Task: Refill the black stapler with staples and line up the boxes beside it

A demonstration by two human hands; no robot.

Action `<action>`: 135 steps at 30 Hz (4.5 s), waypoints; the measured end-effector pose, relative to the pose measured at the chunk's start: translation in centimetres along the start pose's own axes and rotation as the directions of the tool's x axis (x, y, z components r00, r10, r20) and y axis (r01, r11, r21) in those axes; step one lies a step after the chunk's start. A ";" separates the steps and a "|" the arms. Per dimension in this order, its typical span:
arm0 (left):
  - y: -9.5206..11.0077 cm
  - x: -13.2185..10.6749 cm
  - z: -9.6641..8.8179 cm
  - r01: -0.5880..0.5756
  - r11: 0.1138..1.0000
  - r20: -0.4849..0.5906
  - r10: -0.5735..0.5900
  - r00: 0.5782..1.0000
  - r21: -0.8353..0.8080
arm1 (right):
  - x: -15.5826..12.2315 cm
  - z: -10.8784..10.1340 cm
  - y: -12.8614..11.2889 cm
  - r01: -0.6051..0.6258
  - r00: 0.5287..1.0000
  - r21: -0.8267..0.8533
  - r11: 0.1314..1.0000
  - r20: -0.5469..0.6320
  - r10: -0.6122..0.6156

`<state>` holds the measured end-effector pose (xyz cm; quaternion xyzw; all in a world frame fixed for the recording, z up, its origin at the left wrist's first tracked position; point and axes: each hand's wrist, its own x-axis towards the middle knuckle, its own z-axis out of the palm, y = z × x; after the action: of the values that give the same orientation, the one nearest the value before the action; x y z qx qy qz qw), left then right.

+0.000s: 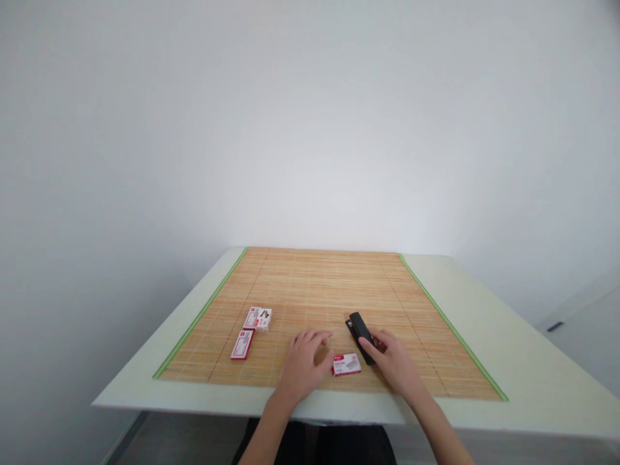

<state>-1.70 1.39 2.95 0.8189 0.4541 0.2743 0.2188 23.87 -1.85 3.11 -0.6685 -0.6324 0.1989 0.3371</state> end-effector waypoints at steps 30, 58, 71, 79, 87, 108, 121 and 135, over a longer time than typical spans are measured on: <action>0.6 1.6 0.0 -0.114 0.985 0.210 0.140 0.968 -0.128 | -3.7 3.8 -2.6 -0.039 0.997 0.238 0.970 -0.061 0.055; -15.1 3.0 -14.0 0.380 0.913 0.001 -0.384 0.923 0.148 | -3.5 4.3 -0.3 -0.116 0.988 0.285 0.952 -0.066 0.140; 0.1 1.2 -3.1 0.139 0.967 -0.003 -0.143 0.990 -0.215 | -3.8 4.1 -1.2 -0.102 0.991 0.282 0.954 -0.058 0.123; 1.6 0.4 1.7 0.096 0.904 0.166 -0.028 0.986 -0.416 | -3.8 3.9 -1.5 -0.086 0.992 0.318 0.944 -0.057 0.109; 2.0 1.6 -0.1 0.013 0.947 0.257 0.074 0.963 -0.320 | -3.9 3.7 -1.7 -0.075 0.995 0.334 0.940 -0.039 0.094; -9.9 -5.0 -8.7 0.530 0.803 -0.295 -0.455 0.840 0.272 | -3.7 4.4 -0.2 -0.100 0.992 0.293 0.951 -0.043 0.117; 5.1 0.3 1.5 0.273 0.958 -0.057 -0.278 0.959 -0.085 | -3.8 4.2 -0.7 -0.077 0.995 0.328 0.942 -0.036 0.094; 2.9 0.2 -0.8 0.127 0.910 0.222 -0.039 0.974 -0.394 | -3.8 3.9 -1.1 -0.079 0.996 0.365 0.928 -0.008 0.088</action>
<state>-0.37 0.25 5.37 0.7598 0.3963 0.2651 0.4419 19.92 -4.82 0.60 -0.6232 -0.5513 0.3188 0.4539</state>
